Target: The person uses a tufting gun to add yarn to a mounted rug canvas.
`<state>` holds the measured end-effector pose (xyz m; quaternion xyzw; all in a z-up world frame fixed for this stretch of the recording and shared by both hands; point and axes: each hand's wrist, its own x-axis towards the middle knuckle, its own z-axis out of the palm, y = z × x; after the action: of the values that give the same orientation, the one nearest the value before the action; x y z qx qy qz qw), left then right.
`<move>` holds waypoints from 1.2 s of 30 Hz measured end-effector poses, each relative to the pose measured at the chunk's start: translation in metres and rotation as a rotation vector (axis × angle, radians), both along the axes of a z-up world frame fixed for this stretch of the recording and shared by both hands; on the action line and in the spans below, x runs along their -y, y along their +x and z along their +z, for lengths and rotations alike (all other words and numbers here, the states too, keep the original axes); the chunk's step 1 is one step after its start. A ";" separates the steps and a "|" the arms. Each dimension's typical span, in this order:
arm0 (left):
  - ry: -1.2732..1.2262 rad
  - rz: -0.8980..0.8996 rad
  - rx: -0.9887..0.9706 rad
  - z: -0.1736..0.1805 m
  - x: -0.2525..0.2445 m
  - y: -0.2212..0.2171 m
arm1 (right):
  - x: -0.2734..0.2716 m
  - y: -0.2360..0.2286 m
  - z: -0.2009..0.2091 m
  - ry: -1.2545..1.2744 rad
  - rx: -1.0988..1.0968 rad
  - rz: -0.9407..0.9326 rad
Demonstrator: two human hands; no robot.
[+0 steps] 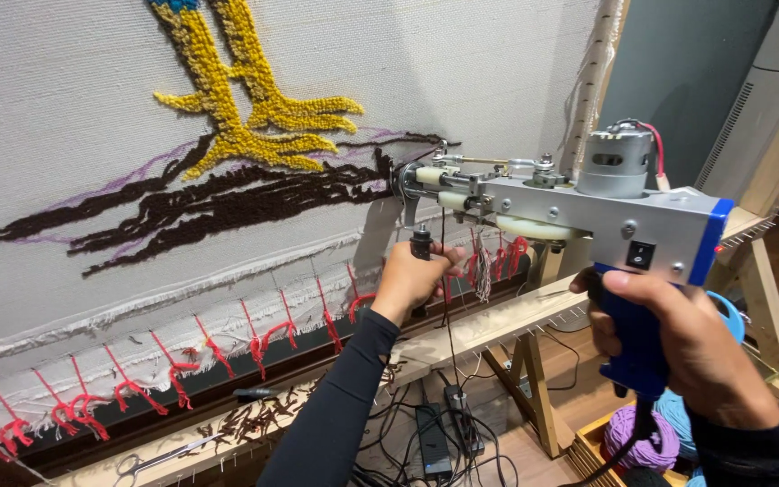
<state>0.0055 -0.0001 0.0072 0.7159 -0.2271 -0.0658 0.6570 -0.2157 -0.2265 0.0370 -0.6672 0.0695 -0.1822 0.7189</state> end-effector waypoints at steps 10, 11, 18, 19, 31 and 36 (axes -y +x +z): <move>-0.113 -0.097 0.071 -0.012 -0.006 0.029 | -0.022 0.003 -0.006 0.025 0.092 0.060; -0.114 -0.094 0.073 -0.003 -0.008 0.020 | -0.025 0.003 -0.002 0.024 0.093 0.063; 0.012 0.008 0.155 -0.003 -0.005 0.031 | -0.021 0.007 -0.005 0.066 0.071 0.068; 0.036 0.012 0.169 -0.004 -0.004 0.032 | -0.022 0.006 -0.005 0.068 0.075 0.066; -0.092 -0.103 -0.043 0.020 0.010 -0.014 | 0.057 0.012 -0.009 -0.038 -0.006 0.091; -0.146 -0.137 -0.053 0.016 0.025 -0.030 | 0.106 0.005 -0.023 -0.052 -0.053 0.094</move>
<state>-0.0240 -0.0254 0.0230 0.6469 -0.2622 -0.1127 0.7071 -0.2106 -0.3321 0.0144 -0.6926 0.0521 -0.1322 0.7072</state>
